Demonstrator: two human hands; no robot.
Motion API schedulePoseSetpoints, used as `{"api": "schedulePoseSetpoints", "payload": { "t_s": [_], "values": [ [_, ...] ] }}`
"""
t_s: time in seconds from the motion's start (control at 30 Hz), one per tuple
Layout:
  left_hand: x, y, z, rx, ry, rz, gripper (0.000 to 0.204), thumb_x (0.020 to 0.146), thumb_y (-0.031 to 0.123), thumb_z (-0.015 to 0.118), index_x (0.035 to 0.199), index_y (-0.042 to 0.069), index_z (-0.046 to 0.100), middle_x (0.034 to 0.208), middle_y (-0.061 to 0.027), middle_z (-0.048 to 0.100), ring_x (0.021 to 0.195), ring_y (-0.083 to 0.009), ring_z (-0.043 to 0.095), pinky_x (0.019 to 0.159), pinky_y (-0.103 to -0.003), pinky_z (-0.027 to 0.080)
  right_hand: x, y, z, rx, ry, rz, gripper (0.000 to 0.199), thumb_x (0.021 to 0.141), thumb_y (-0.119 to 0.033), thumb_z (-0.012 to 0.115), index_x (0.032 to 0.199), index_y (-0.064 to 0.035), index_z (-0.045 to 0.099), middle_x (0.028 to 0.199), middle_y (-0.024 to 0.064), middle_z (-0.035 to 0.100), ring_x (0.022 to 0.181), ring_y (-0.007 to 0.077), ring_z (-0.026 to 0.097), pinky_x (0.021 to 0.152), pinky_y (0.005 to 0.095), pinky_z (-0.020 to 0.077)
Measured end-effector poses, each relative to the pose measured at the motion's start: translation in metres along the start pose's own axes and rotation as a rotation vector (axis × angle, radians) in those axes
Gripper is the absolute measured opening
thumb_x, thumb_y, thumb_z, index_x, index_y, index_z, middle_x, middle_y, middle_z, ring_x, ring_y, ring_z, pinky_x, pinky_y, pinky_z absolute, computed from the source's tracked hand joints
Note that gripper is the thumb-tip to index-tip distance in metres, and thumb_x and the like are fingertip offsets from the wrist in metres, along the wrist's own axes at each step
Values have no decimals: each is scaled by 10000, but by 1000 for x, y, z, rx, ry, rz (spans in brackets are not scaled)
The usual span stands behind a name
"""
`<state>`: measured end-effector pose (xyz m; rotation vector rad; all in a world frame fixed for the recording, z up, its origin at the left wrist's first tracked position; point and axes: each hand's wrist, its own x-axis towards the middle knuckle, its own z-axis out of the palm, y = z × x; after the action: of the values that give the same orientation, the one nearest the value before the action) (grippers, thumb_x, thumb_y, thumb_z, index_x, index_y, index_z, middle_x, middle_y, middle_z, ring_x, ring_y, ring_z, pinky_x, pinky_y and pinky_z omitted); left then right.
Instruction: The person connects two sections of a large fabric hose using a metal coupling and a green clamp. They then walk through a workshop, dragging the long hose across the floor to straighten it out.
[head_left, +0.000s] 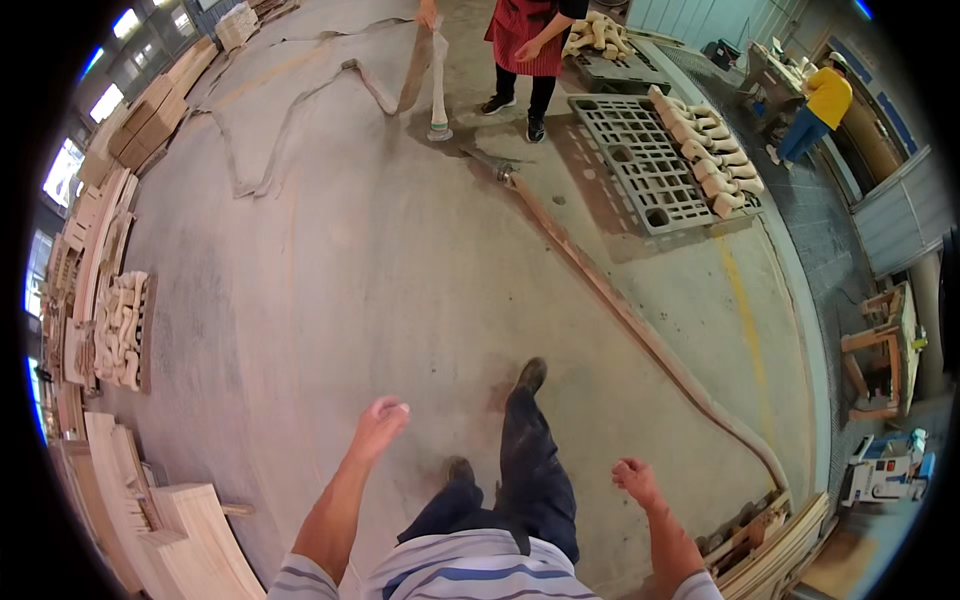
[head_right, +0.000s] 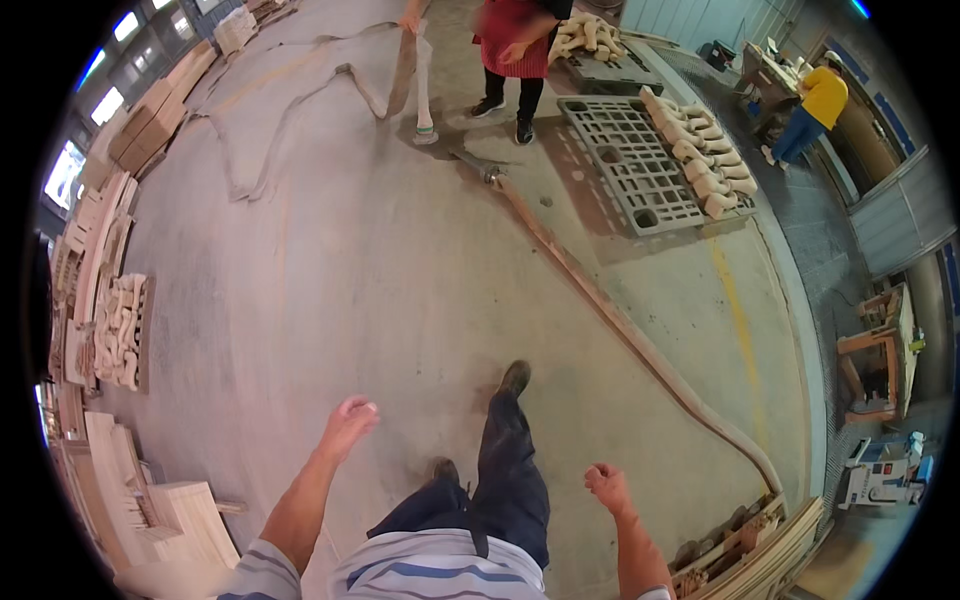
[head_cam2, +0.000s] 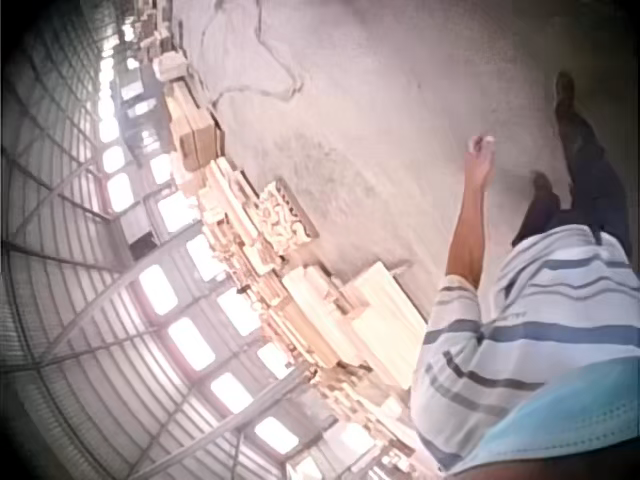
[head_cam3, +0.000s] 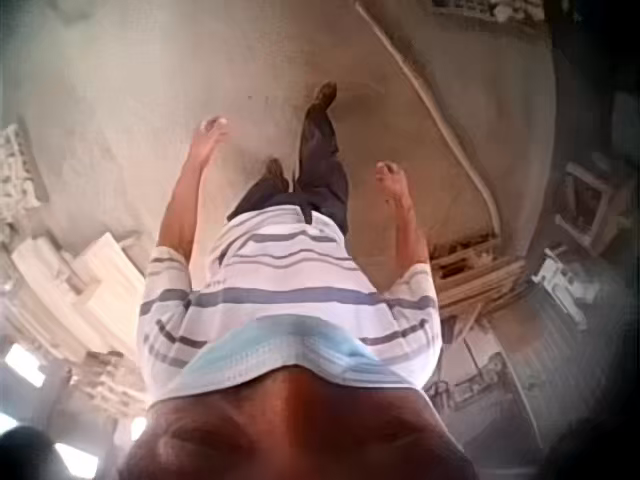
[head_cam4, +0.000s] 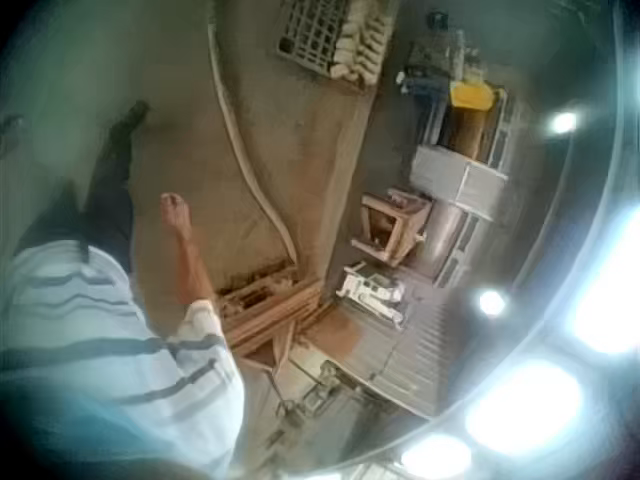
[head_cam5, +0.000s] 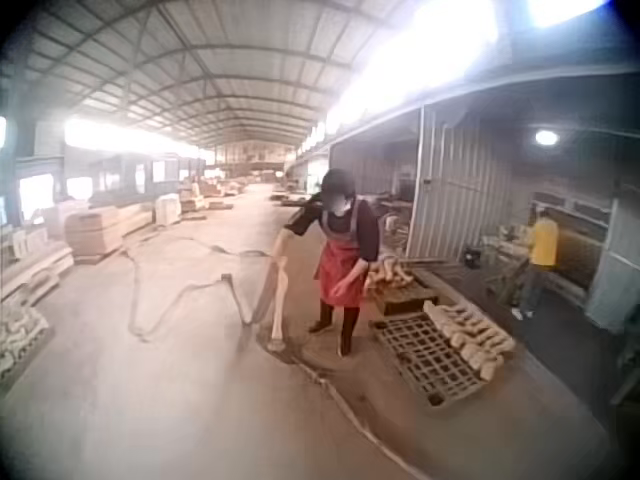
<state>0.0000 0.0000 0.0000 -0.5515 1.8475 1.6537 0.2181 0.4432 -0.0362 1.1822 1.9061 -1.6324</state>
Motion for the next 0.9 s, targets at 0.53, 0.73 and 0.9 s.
{"api": "schedulePoseSetpoints", "payload": {
  "t_s": [0.53, 0.73, 0.9],
  "values": [
    [498, 319, 127, 66, -53, -170, 458, 860, 307, 554, 1153, -29, 451, 1078, -160, 550, 988, -253, 550, 850, -365, 450, 525, -477, 82, -376, 41, -349, 387, 754, -328, 616, 948, 5, 581, 779, 152, 599, 731, 231, 575, 703, 315, 445],
    [733, 336, 167, 113, -121, -186, 485, 877, 325, 503, 1185, -40, 417, 1117, -183, 530, 997, -272, 547, 848, -376, 454, 681, -537, 122, -421, 18, -295, 398, 737, -345, 628, 923, 0, 560, 740, 154, 558, 705, 277, 532, 679, 365, 433],
    [911, 325, 214, 192, -125, -152, 511, 890, 331, 464, 1213, -56, 379, 1152, -218, 506, 1044, -305, 526, 872, -386, 446, 845, -525, 187, -318, 140, -474, 463, 731, -369, 645, 993, -5, 530, 908, 195, 581, 877, 332, 561, 740, 403, 427]
  ]
}}
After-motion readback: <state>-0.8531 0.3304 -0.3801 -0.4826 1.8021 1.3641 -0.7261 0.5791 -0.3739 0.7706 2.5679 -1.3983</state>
